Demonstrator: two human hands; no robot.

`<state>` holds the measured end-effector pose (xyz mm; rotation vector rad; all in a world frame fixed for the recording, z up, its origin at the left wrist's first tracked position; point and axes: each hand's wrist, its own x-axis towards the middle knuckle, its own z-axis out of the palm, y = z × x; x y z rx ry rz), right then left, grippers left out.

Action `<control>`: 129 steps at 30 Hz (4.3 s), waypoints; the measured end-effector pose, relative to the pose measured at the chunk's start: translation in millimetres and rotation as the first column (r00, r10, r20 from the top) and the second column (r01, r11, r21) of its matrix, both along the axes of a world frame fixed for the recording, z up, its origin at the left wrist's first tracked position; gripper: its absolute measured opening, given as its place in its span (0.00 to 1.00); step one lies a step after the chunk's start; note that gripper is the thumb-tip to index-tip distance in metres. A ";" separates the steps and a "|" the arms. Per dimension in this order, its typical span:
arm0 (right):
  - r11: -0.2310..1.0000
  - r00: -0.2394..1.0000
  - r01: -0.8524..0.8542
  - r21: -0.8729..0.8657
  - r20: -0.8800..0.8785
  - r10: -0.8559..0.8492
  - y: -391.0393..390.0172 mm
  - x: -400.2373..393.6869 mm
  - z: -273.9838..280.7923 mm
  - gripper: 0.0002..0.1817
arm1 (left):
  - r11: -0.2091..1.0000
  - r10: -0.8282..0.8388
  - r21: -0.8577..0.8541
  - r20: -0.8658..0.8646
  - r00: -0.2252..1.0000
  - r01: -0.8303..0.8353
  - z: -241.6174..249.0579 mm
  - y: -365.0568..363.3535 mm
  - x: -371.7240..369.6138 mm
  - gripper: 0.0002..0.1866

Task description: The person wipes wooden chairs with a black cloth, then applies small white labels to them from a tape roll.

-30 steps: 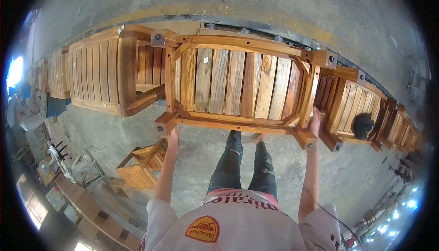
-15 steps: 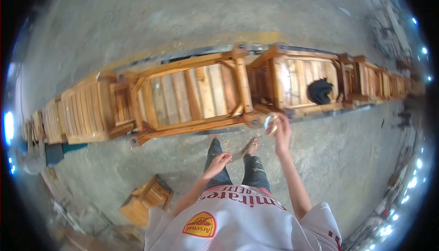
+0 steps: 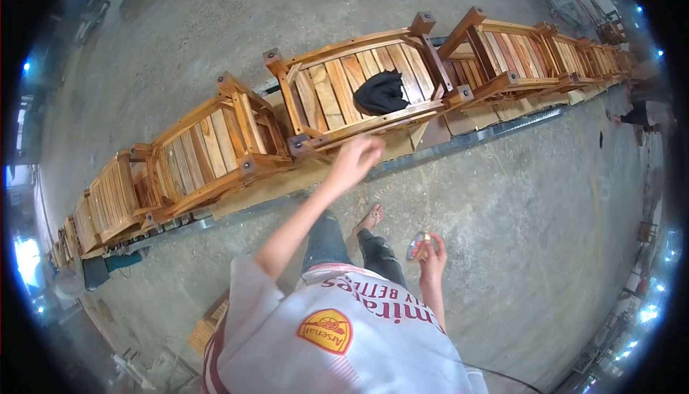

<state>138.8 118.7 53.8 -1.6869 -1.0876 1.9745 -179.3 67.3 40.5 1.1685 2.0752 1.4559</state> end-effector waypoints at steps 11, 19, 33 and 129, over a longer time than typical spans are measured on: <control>0.827 0.994 0.091 0.555 -0.004 -0.107 176.9 -25.5 11.5 0.13 | 0.870 0.016 -0.465 -0.307 0.952 -0.165 -118.3 157.3 -87.3 0.25; 0.628 0.988 0.103 0.772 -0.154 0.028 320.5 -178.7 -27.0 0.13 | 0.598 0.439 -0.476 -0.478 0.761 -0.644 -107.3 48.1 -145.1 0.20; 0.639 0.934 -0.357 0.681 0.272 0.232 424.5 -295.0 -95.4 0.14 | 0.821 0.503 -0.196 -0.196 0.842 -0.536 -120.6 212.0 -140.1 0.32; 0.121 0.169 -0.929 0.350 0.108 0.980 237.7 -387.2 -16.8 0.04 | 0.136 0.964 0.001 -0.231 0.132 -0.991 -114.2 60.6 -229.8 0.06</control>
